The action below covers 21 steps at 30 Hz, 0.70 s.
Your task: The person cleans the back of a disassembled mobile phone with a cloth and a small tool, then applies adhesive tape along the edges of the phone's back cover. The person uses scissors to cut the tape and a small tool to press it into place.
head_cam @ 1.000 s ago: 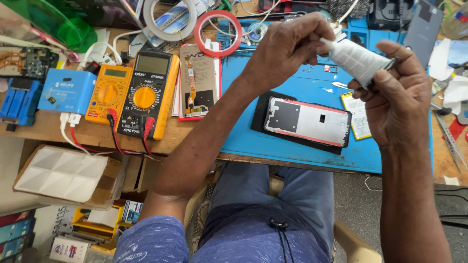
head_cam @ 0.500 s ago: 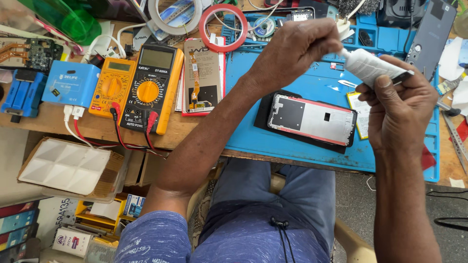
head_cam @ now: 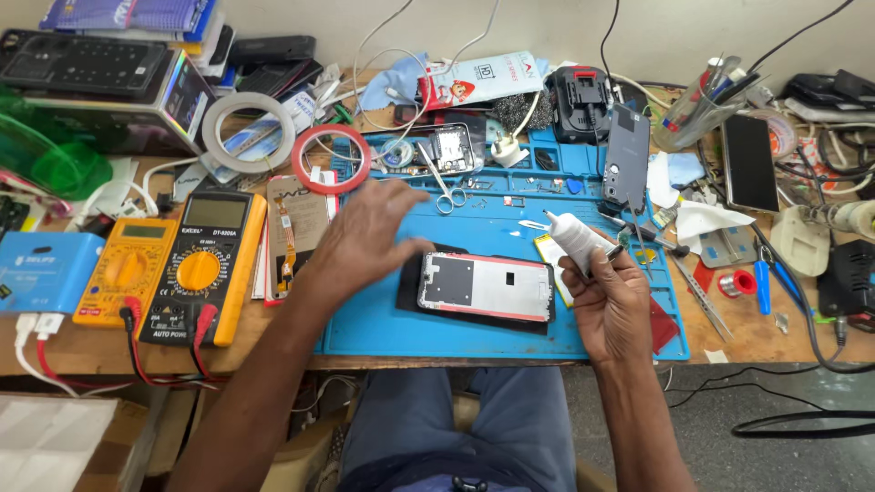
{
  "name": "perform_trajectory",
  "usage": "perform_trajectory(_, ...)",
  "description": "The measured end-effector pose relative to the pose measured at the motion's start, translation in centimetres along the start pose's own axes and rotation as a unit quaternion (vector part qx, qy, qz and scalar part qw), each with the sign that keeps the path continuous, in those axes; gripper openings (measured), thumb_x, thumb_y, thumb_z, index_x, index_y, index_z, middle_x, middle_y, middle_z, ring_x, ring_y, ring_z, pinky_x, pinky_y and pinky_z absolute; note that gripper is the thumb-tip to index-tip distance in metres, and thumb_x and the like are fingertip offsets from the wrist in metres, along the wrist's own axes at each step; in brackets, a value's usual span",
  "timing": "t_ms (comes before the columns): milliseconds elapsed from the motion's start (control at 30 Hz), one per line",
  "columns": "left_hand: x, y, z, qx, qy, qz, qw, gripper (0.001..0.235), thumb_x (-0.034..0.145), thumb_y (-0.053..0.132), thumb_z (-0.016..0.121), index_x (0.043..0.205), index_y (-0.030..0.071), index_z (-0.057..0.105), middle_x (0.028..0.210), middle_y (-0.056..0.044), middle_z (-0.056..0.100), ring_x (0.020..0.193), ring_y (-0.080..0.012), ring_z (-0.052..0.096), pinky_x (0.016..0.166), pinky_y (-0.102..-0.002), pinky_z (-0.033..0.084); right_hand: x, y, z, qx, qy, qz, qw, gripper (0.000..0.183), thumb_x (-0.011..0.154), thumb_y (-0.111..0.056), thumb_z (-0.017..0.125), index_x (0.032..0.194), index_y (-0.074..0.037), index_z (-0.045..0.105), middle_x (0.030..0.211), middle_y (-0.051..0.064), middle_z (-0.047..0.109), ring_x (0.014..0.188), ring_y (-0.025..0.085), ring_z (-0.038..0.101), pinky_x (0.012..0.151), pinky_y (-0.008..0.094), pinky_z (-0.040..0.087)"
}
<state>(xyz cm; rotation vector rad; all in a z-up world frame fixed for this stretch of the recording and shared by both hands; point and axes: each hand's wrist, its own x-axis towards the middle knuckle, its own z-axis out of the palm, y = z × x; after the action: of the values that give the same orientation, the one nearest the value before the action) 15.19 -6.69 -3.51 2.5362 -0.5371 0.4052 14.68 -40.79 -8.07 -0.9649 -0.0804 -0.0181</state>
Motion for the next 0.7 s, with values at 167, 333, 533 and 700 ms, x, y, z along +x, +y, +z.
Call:
perform_trajectory(167, -2.6, 3.7, -1.0, -0.074, -0.048, 0.034, 0.995, 0.090, 0.060, 0.037, 0.092, 0.135, 0.002, 0.057, 0.128, -0.017, 0.061, 0.115, -0.0382, 0.053, 0.097, -0.050, 0.043, 0.1, -0.5, -0.2, 0.033, -0.019, 0.017, 0.999, 0.036, 0.105, -0.013, 0.064, 0.136, 0.006, 0.058, 0.117, 0.016, 0.072, 0.096, 0.020, 0.074, 0.084, 0.029, 0.060)
perform_trajectory(333, -2.9, 5.3, -0.9, -0.106, 0.035, 0.012, 0.994, 0.053, 0.080, 0.028, 0.082, 0.125, 0.005, 0.065, 0.117, -0.012, 0.068, 0.109, -0.0325, 0.061, 0.097, -0.046, 0.047, -1.3, -0.1, 0.4, 0.064, -0.025, 0.018, 0.997, 0.036, 0.105, -0.014, 0.062, 0.135, 0.005, 0.058, 0.119, 0.017, 0.072, 0.096, 0.021, 0.074, 0.084, 0.031, 0.061)
perform_trajectory(533, 4.4, 9.9, 1.4, -0.169, 0.012, 0.114, 0.979, 0.014, 0.089, 0.019, 0.072, 0.098, 0.008, 0.074, 0.094, -0.009, 0.073, 0.087, -0.0291, 0.070, 0.074, -0.044, 0.056, -5.6, -1.4, -3.5, 0.119, 0.042, -0.093, 0.988, 0.038, 0.101, -0.014, 0.065, 0.135, 0.003, 0.059, 0.120, 0.017, 0.071, 0.096, 0.023, 0.072, 0.082, 0.033, 0.060)
perform_trajectory(700, 14.0, 14.7, 8.2, -0.107, 0.005, 0.258, 0.960, 0.010, 0.092, 0.014, 0.067, 0.093, 0.007, 0.074, 0.090, -0.014, 0.071, 0.088, -0.0367, 0.068, 0.074, -0.050, 0.054, -9.9, -4.3, -7.0, 0.110, 0.150, -0.171, 0.968, 0.037, 0.104, -0.014, 0.065, 0.135, 0.004, 0.057, 0.119, 0.017, 0.068, 0.098, 0.025, 0.071, 0.086, 0.034, 0.060)
